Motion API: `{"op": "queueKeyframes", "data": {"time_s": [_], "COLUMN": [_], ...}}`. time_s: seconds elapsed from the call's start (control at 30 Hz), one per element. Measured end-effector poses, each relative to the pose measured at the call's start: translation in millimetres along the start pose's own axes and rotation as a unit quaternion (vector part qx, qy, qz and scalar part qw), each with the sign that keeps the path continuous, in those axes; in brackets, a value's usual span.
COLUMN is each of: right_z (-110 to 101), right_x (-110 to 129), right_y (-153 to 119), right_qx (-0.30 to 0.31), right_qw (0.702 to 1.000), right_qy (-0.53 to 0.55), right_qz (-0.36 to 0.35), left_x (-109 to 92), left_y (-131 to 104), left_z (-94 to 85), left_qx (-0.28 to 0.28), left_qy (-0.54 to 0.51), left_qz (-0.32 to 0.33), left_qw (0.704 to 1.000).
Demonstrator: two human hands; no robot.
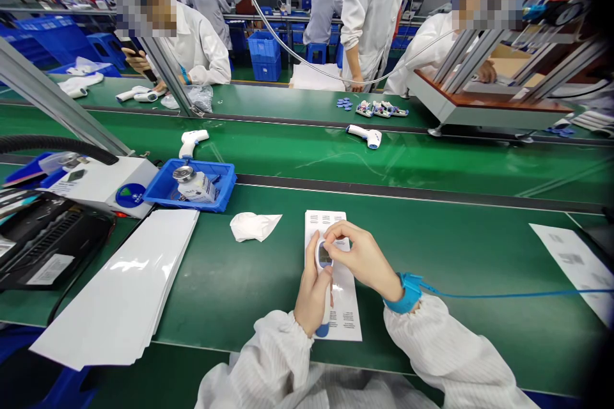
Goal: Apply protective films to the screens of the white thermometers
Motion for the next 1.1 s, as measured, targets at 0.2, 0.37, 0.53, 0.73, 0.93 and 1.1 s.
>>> {"op": "queueKeyframes", "data": {"time_s": [0.2,0.37,0.53,0.73,0.93,1.1], "right_z": [0.8,0.7,0.8,2.0,-0.4,-6.6], "right_x": [-0.2,-0.3,0.1,0.3,2.6,-15.6], "right_y": [0.2,0.1,0.8,0.5,0.3,-3.5], "right_qx": [0.002,-0.003,-0.003,-0.005,-0.002,0.028], "right_qw": [1.000,1.000,1.000,1.000,1.000,0.996], "right_qy": [0.002,-0.006,-0.015,-0.025,-0.029,0.032], "right_qz": [0.002,0.003,0.006,0.001,-0.004,0.077], "left_x": [2.3,3.3,5.4,4.9,2.5,1.8], "left_y": [0.6,0.8,1.3,-0.2,1.5,2.0], "left_z": [-0.4,-0.4,0.1,1.0,4.9,6.5], "left_qx": [-0.012,-0.011,-0.002,-0.003,-0.027,-0.033], "left_qy": [0.007,0.009,0.011,-0.007,-0.037,-0.031], "left_qz": [-0.005,-0.002,-0.005,-0.030,-0.095,-0.115], "left_qw": [1.000,1.000,1.000,1.000,0.994,0.992]}}
Point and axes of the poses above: each hand's wrist, its own y-axis towards the middle knuckle, its own z-axis out of the palm, x = y × z, the point moved 7 cm from there along y, towards the middle knuckle, and after that the axes turned 5 degrees about -x, right-handed, at the moved point
